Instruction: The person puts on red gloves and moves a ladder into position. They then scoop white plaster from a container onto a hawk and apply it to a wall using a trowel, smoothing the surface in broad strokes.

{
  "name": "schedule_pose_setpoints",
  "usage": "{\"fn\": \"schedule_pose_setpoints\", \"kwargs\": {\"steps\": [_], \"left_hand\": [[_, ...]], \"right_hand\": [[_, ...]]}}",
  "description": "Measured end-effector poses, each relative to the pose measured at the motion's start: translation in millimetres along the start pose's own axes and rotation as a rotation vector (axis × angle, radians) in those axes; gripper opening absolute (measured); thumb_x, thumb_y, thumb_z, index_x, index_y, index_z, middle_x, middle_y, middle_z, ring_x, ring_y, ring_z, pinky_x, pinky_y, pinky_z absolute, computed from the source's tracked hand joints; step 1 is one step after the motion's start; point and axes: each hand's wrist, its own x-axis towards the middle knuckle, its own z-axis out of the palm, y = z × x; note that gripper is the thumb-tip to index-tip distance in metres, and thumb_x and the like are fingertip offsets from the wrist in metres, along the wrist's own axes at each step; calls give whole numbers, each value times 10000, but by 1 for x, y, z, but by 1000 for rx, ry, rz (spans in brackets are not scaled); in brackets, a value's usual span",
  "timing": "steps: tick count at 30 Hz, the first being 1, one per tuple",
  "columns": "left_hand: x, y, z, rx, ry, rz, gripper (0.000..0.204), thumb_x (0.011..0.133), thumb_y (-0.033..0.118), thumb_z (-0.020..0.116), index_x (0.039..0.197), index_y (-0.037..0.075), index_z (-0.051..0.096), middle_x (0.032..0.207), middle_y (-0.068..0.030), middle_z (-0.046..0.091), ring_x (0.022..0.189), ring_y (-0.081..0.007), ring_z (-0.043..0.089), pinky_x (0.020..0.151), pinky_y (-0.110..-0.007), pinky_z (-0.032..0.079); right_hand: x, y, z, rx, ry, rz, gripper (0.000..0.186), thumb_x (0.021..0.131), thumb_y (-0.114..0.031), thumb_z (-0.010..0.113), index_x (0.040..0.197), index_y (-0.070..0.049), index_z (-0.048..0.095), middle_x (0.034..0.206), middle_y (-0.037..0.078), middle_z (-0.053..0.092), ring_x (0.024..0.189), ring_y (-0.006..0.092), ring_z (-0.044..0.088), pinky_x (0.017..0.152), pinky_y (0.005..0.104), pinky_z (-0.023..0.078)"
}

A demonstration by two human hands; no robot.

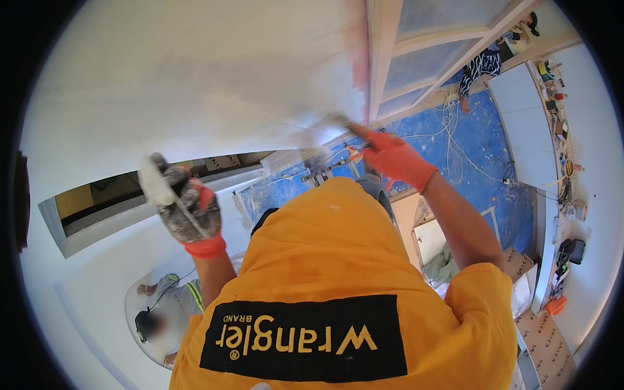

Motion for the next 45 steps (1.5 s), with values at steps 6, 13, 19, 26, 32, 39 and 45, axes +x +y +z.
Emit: {"fn": "schedule_pose_setpoints", "kwargs": {"steps": [6,13,19,26,32,39,45], "left_hand": [[8,35,-14,-67,-205,32,474,1004,250,481,1438,71,414,1107,-175,642,632,-231,612,512,-306,534],[14,33,-12,-44,-134,-24,437,1011,277,484,1413,107,454,1109,-133,633,682,-232,627,528,-306,513],[25,38,-3,-178,-346,-68,381,1019,196,473,1389,147,552,1095,-18,661,738,-149,629,526,-250,424],[29,28,15,-180,-373,-92,430,1006,187,508,1426,97,508,1146,-57,644,800,-191,634,582,-272,483],[26,17,25,-278,-388,-239,470,1011,231,500,1459,96,468,1119,-98,630,769,-200,614,567,-272,488],[12,14,30,499,225,217,662,1010,386,522,1468,-55,335,1357,-252,504,1189,-411,545,1024,-514,463],[11,-30,21,1606,105,849,649,1028,339,522,1475,-78,304,1469,-230,406,1308,-330,459,1117,-439,375]], "right_hand": [[-100,164,27,475,247,678,376,957,-208,561,1299,-53,538,741,39,561,581,131,542,508,308,454],[-232,229,93,964,356,1087,225,986,-331,570,1047,-115,561,676,29,547,483,170,531,449,343,463],[-261,273,125,1155,625,978,246,974,-380,593,984,-134,584,700,31,584,520,187,559,488,352,487],[-203,182,69,1417,615,816,284,967,-420,586,921,-139,593,708,21,599,574,177,595,519,320,495],[-156,121,23,1419,549,629,279,985,-398,567,940,-126,612,727,36,605,582,191,596,517,327,492],[-117,30,-7,1429,434,294,245,994,-302,577,1040,-66,625,803,77,630,604,218,610,543,336,512],[-92,-36,-18,205,504,-307,256,974,-105,596,1208,-1,584,896,105,667,742,217,655,654,324,539]]}}
